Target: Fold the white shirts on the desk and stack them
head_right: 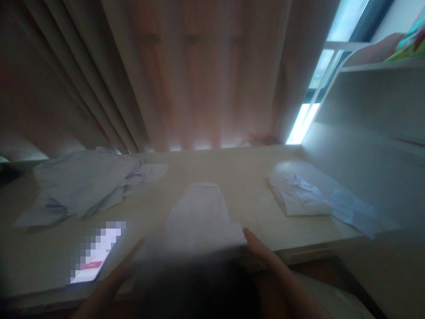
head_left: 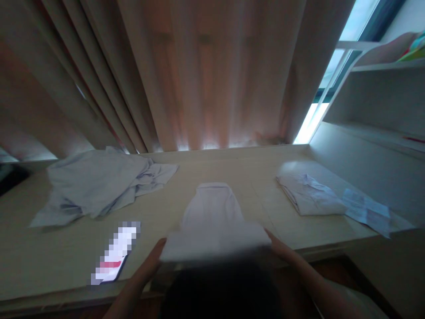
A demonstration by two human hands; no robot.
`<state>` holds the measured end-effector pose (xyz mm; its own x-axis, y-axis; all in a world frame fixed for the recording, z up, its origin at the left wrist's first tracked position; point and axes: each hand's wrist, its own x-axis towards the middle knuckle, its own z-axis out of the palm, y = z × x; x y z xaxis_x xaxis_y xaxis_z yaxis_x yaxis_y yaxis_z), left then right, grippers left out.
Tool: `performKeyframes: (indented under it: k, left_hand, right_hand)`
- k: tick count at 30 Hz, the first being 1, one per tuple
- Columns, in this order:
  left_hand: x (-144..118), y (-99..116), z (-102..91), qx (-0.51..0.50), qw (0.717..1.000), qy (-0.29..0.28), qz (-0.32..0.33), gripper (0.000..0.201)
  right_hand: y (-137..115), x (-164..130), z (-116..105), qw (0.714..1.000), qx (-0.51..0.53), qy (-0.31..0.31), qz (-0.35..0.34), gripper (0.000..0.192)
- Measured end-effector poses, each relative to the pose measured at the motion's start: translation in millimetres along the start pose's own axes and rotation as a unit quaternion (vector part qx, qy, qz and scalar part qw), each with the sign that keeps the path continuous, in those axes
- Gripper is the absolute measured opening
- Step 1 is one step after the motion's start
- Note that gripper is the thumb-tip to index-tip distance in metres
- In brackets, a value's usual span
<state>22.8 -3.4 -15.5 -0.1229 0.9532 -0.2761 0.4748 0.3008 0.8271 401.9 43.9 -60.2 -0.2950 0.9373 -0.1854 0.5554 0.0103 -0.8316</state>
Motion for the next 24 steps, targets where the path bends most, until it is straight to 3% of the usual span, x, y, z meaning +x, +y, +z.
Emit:
performKeyframes:
  k: [6,13,19,22,24]
  left_hand:
    - [21.8,-1.5,9.9,-0.018,0.998,-0.043,-0.048,0.046]
    - [25.4,-19.8,9.5,-0.027,0.998,-0.053,0.000,0.049]
    - [21.0,-24.0,12.9,-0.044,0.997,-0.032,0.057,0.043]
    - [18.7,-29.1,17.1,0.009,0.996,-0.062,0.066,0.040]
    - [20.2,-35.5,18.8,0.072,0.993,-0.046,0.086,0.039]
  right_hand:
    - [6.0,18.5,3.4,0.995,0.003,-0.026,0.101,0.064]
    - [12.0,7.4,2.1,0.984,0.112,-0.104,0.091,0.045]
    - [25.5,-3.7,8.9,0.989,0.115,-0.035,0.088,0.036]
    - [37.6,-11.4,10.2,0.990,0.085,-0.049,0.099,0.038]
    - [40.0,-15.5,6.7,0.993,0.062,-0.040,0.091,0.039]
